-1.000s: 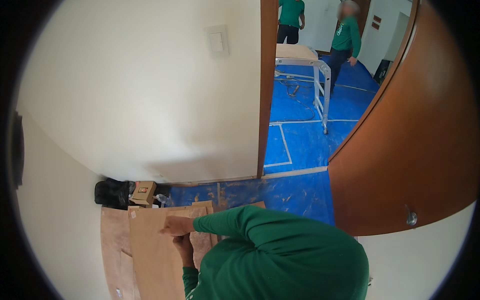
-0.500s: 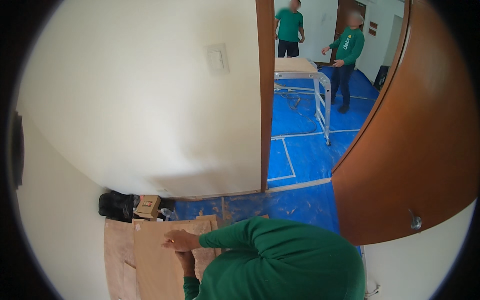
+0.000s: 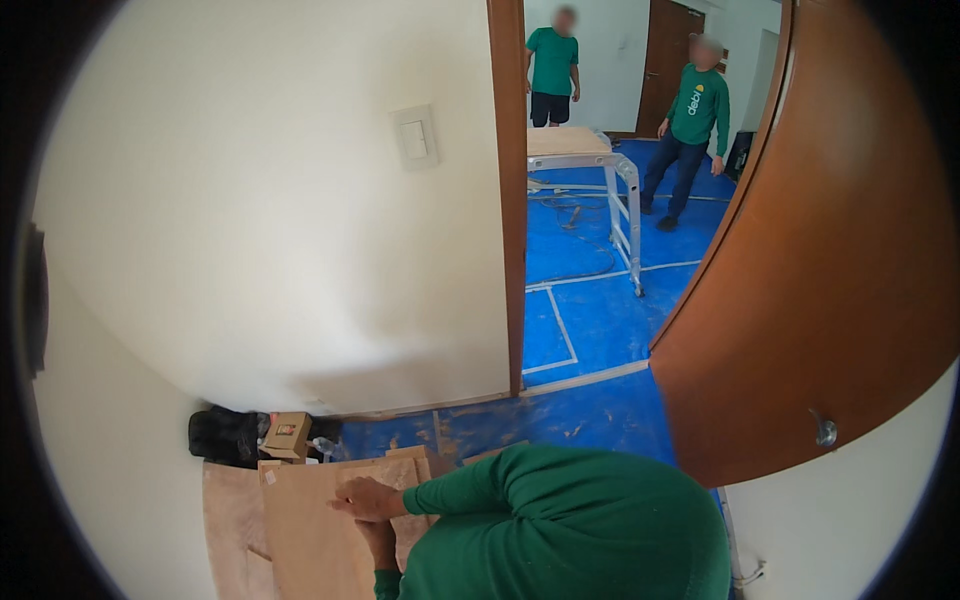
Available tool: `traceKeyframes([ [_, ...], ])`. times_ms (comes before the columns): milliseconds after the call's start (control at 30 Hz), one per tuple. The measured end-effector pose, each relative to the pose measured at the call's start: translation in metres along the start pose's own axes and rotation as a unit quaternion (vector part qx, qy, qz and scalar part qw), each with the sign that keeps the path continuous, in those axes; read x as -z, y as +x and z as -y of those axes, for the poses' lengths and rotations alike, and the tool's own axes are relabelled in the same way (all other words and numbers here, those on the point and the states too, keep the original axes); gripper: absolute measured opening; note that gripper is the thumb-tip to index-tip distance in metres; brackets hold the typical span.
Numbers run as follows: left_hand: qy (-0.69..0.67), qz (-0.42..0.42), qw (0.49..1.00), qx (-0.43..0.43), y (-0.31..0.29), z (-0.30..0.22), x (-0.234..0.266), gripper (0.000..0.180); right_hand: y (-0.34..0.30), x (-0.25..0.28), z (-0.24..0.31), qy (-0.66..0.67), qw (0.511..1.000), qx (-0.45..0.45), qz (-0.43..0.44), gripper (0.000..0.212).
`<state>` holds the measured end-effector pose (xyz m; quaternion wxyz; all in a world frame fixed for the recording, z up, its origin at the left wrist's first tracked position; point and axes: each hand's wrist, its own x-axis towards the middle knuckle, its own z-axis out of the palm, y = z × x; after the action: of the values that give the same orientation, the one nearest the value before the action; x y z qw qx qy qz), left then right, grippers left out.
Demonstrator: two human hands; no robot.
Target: The person uses a screwdriver to fasten screws into a large wooden panel laid on a blue protective sheet. They repeatedly drive screws along the edges of the panel, moving around the room to access different sections.
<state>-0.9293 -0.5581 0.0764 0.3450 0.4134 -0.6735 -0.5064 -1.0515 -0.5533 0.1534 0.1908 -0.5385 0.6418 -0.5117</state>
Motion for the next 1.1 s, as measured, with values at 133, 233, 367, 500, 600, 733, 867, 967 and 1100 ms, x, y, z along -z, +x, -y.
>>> traceKeyframes([
  [133,-0.09,0.136,0.986,0.021,0.008,0.008,0.015,0.023,0.016,0.02,-0.009,0.107,0.949,-0.092,0.282,0.058],
  [233,-0.073,0.114,0.991,-0.012,0.015,0.005,0.019,0.02,0.01,0.016,-0.002,0.087,0.984,-0.044,0.146,0.052],
  [367,-0.063,0.095,0.992,-0.046,0.007,-0.003,0.012,0.019,-0.01,-0.001,-0.011,0.0,0.999,0.007,0.032,0.035],
  [500,-0.082,0.138,0.986,-0.045,0.006,0.0,0.011,0.019,0.017,-0.003,-0.039,-0.101,0.95,0.112,0.274,0.037],
  [600,-0.035,0.113,0.993,0.012,0.009,0.014,0.009,0.018,0.013,-0.003,-0.034,-0.101,0.948,0.297,0.055,0.039],
  [733,0.038,0.078,0.994,-0.063,0.004,0.031,0.011,0.06,-0.012,-0.003,-0.008,-0.008,0.995,0.089,0.035,0.03],
  [867,-0.031,0.151,0.986,0.059,-0.006,0.021,0.016,0.055,0.014,0.01,-0.007,-0.019,0.956,0.081,0.282,0.032],
  [967,-0.027,0.001,0.998,-0.061,-0.005,0.004,0.003,0.034,0.013,0.011,0.008,0.113,0.951,-0.034,0.287,0.044],
  [1100,-0.049,-0.057,0.993,-0.096,-0.006,-0.001,-0.009,0.02,-0.004,0.016,0.033,0.076,0.988,0.136,-0.02,0.06],
])
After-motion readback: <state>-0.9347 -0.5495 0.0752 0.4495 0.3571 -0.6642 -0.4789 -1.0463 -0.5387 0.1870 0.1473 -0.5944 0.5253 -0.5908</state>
